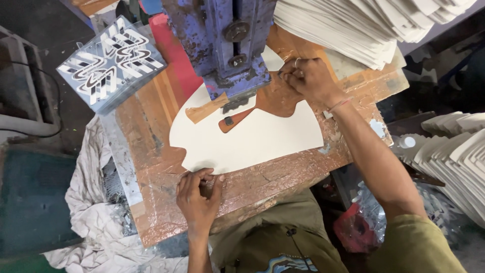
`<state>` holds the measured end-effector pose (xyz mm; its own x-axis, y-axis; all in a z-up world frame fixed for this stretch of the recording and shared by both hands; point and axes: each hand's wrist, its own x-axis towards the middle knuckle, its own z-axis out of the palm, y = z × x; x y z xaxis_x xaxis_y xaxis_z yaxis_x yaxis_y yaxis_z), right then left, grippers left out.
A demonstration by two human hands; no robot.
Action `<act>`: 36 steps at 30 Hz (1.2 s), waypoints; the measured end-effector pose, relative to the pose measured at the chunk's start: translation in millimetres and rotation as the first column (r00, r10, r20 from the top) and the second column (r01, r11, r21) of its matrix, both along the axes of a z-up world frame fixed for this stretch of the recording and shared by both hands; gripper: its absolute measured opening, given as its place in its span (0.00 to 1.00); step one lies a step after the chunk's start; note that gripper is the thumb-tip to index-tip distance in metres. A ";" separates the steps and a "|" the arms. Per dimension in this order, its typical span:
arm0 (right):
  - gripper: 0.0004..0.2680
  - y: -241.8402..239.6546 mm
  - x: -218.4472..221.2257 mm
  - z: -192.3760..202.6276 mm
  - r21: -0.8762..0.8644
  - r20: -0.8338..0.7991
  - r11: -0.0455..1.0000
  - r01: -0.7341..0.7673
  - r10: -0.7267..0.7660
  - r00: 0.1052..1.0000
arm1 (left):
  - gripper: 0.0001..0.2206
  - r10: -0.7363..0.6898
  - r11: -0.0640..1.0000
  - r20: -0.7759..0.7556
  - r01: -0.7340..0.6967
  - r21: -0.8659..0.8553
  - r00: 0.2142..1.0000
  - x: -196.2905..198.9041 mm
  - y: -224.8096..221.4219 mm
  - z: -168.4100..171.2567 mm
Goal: Stamping or heat pressing designs onto white sheets using a machine.
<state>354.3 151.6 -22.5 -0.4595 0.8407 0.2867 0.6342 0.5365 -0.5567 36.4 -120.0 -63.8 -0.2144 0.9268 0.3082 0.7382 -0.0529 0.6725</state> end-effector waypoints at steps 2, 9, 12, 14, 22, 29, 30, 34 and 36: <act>0.06 -1.2 -0.6 -0.6 -0.033 -0.039 0.999 0.009 -0.010 0.999 | 0.12 -0.009 1.000 0.003 0.009 -0.001 1.000 0.6 0.4 5.8; 0.03 -2.2 -4.1 12.3 -0.069 0.078 0.998 0.011 -0.006 0.997 | 0.12 0.003 1.000 0.022 -0.003 0.016 1.000 1.4 1.1 6.2; 0.04 -3.0 -6.1 13.6 0.032 0.142 0.999 -0.021 0.017 0.990 | 0.12 0.000 1.000 0.033 -0.001 0.024 0.999 1.1 -0.2 8.9; 0.05 0.0 -7.3 10.4 0.139 0.210 0.990 -0.017 -0.013 0.978 | 0.12 -0.001 1.000 0.040 0.000 0.025 0.999 0.8 0.2 9.1; 0.08 -15.4 -20.1 5.5 0.140 0.546 0.986 0.090 -0.153 0.824 | 0.11 0.005 1.000 0.114 -0.008 0.025 0.993 -0.2 0.6 14.7; 0.07 -24.7 -11.3 36.4 0.090 0.286 0.995 0.032 -0.056 0.956 | 0.11 0.016 1.000 0.103 -0.014 -0.019 0.995 -0.4 5.2 10.6; 0.07 -23.9 -10.8 37.3 0.118 0.222 0.993 -0.023 -0.003 0.975 | 0.11 0.010 1.000 0.087 -0.009 -0.012 0.996 -0.2 4.8 11.4; 0.04 -26.7 -12.6 46.0 0.160 0.174 0.985 -0.070 0.042 0.984 | 0.11 0.005 1.000 0.065 -0.005 0.000 0.998 2.2 5.3 16.0; 0.04 -20.6 -9.9 41.0 0.130 0.223 0.990 -0.053 0.023 0.975 | 0.11 0.016 1.000 0.063 -0.016 0.002 0.998 3.0 5.3 17.9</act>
